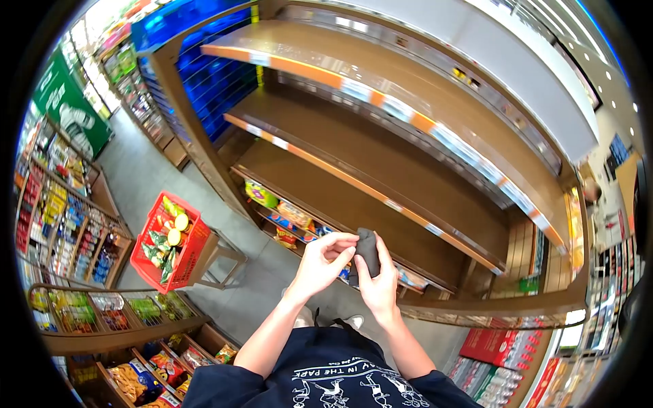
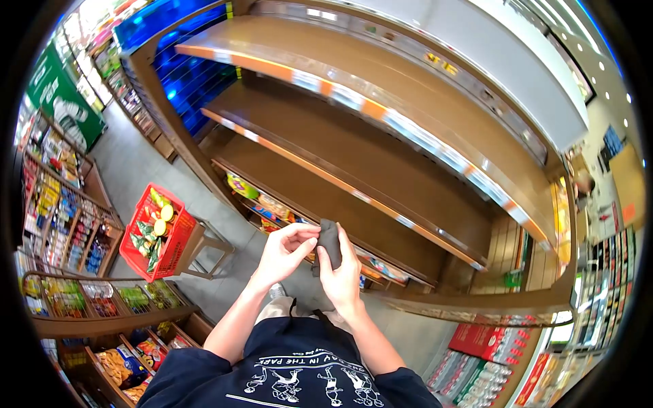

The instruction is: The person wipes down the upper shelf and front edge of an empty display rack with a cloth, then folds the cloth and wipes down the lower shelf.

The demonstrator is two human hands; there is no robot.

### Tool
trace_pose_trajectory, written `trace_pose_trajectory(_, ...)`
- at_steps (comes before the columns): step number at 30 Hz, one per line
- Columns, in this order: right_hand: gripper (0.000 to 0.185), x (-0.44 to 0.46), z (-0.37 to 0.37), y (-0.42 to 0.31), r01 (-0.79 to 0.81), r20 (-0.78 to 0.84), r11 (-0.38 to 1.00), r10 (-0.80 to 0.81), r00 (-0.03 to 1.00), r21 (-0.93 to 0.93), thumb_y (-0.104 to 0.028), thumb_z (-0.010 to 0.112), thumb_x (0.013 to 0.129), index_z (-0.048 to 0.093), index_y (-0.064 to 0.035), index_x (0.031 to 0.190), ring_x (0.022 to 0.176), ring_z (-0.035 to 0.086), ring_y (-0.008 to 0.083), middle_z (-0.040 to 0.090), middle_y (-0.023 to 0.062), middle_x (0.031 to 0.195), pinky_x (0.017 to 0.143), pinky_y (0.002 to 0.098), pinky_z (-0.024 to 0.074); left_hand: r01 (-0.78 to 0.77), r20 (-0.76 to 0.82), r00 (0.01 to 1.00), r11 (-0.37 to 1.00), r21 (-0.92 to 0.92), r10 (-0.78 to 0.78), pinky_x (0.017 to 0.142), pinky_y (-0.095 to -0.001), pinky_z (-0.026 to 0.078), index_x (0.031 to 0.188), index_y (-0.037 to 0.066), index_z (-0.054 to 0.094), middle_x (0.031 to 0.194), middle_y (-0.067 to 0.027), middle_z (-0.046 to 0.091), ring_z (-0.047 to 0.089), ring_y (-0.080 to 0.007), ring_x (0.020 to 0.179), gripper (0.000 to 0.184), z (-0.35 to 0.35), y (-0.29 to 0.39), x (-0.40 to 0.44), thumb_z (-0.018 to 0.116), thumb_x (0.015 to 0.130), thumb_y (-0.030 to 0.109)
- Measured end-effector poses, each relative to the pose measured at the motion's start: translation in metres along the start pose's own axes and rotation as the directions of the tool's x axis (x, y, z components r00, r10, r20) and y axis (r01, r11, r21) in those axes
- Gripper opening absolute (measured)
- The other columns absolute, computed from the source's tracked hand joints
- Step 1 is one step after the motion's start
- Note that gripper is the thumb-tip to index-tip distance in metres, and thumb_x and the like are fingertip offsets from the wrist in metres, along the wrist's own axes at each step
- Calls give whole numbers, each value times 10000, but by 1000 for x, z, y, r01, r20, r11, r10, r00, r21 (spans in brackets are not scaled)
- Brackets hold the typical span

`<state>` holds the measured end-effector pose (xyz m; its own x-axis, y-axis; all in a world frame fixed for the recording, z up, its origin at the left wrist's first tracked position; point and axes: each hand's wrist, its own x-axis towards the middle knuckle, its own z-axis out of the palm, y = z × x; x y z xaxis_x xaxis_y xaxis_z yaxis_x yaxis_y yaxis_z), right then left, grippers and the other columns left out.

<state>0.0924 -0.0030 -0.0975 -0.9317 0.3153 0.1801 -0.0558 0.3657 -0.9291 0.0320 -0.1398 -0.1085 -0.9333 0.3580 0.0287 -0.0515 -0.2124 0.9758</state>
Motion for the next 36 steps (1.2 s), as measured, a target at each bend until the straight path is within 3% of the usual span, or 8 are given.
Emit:
trace_pose_trajectory(4,519,11,58,-17,82,143,995,-73,987,-53,-71,676,928,516,43,1408,1190,650,330,634,269,1304,1017,376,498,-54,-143,988,998,23,57,766,-231,539,1176,1,637,953,-28,638,613,-81,845,266,-60,1,-4,716,928,52)
trace_pose_trajectory(6,501,21,85,-24,146,159,987,-135,978,-60,-83,666,935,527,37,1401,1167,664,320,649,265,1280,996,377,509,-71,-268,960,997,37,78,765,-230,534,1180,12,625,1024,-52,621,608,-90,873,289,-83,9,-8,732,920,74)
trace_pose_trajectory(8,488,24,104,-38,60,211,998,-53,976,-23,-85,656,940,532,37,1396,1126,682,302,668,256,1244,966,373,524,-53,-294,953,997,54,66,778,-238,533,1219,13,616,1109,-75,612,614,-109,903,326,-108,11,-11,730,931,113)
trace_pose_trajectory(14,487,38,141,-52,106,326,994,-88,941,-35,-84,655,930,539,51,1383,1105,687,297,673,259,1222,962,368,529,-1,-232,973,999,-35,-7,797,-270,530,1208,-4,650,1044,-58,704,634,-100,958,304,-151,6,-15,700,956,159)
trace_pose_trajectory(23,508,82,157,-65,138,453,988,-91,887,-71,-103,683,913,554,16,1390,1148,663,326,659,240,1241,983,380,508,-60,-363,931,998,-29,45,723,-259,534,1114,-12,685,951,-57,722,649,-92,809,251,-167,5,14,717,953,177)
trace_pose_trajectory(25,512,96,161,-58,141,465,990,-112,878,-28,-113,688,917,552,7,1396,1145,664,322,662,231,1234,980,379,509,-54,-367,929,998,9,54,704,-257,536,1102,-13,693,932,-57,724,649,-88,786,241,-172,15,24,720,950,172)
trace_pose_trajectory(27,516,109,165,-55,145,465,989,-138,874,21,-123,693,921,550,-2,1402,1142,666,318,666,222,1228,977,378,511,25,-355,935,997,76,3,807,-250,543,1102,-22,675,993,-50,711,651,-85,885,197,-177,24,37,706,959,110)
trace_pose_trajectory(36,475,159,176,-42,199,419,970,-240,876,139,-141,662,957,545,3,1394,1082,683,342,668,235,1184,925,384,532,-24,-371,928,998,62,45,730,-237,529,1150,-27,680,965,-56,706,631,-81,827,284,-183,29,80,721,952,172)
